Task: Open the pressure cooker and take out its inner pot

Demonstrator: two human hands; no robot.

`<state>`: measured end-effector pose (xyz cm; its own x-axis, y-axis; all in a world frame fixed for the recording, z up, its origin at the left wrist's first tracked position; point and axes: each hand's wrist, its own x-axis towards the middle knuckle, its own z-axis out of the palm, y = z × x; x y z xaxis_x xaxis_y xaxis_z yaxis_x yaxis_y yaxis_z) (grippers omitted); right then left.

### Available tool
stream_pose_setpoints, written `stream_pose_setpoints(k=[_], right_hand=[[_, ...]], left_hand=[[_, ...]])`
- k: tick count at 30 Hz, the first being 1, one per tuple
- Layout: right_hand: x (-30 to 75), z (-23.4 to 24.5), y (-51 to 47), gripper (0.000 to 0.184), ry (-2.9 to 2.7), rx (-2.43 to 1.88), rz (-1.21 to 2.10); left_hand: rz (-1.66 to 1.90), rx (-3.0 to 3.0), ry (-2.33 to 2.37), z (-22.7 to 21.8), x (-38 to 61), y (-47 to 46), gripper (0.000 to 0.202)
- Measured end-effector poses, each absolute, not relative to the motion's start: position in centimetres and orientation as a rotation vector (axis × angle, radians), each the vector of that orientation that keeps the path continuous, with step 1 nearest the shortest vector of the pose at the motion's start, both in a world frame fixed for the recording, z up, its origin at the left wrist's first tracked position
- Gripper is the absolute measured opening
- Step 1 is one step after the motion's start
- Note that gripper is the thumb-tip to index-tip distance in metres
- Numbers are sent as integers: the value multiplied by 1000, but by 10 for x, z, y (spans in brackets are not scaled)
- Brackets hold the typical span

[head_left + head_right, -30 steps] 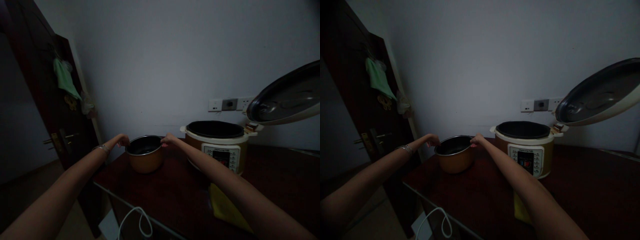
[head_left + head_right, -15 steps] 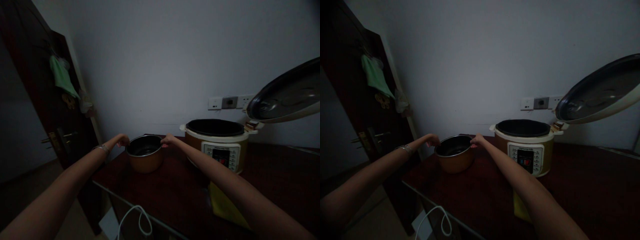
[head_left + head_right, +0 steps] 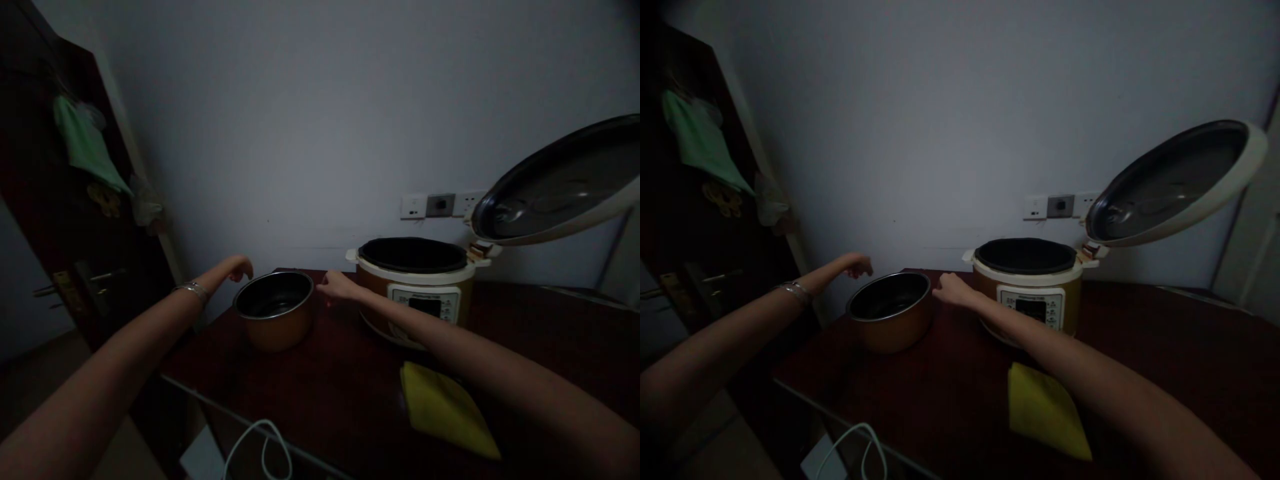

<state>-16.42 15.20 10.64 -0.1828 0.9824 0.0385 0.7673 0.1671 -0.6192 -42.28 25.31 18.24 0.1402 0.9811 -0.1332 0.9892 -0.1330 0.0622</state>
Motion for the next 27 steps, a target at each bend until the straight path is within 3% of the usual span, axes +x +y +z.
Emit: stream_pose_setpoints(k=[4, 9, 12, 16, 18, 25, 27], right_hand=[[-127, 104, 94, 13, -2123, -1590, 396], [-69, 76, 18, 27, -2308, -1596, 222], [-46, 56, -20, 42, -2384, -1555, 301], [-36, 35, -53, 84, -2498, -1599, 550], [-34, 23, -60, 89, -2518, -1609, 550], [-11, -38, -45, 52, -2631, -1392, -237], [-2, -43, -40, 47, -2610, -1323, -255]], left_hand=[[-118, 2301, 2067, 208, -378, 273, 20], [223, 2487, 1856, 230, -304, 276, 21], [536, 2544, 1719, 236, -257, 266, 19], [980, 2435, 1425, 237, -207, 254, 24], [1071, 2360, 1313, 233, -188, 251, 29], [1117, 2220, 1186, 202, -153, 256, 31], [1151, 2191, 1166, 194, -149, 258, 32]])
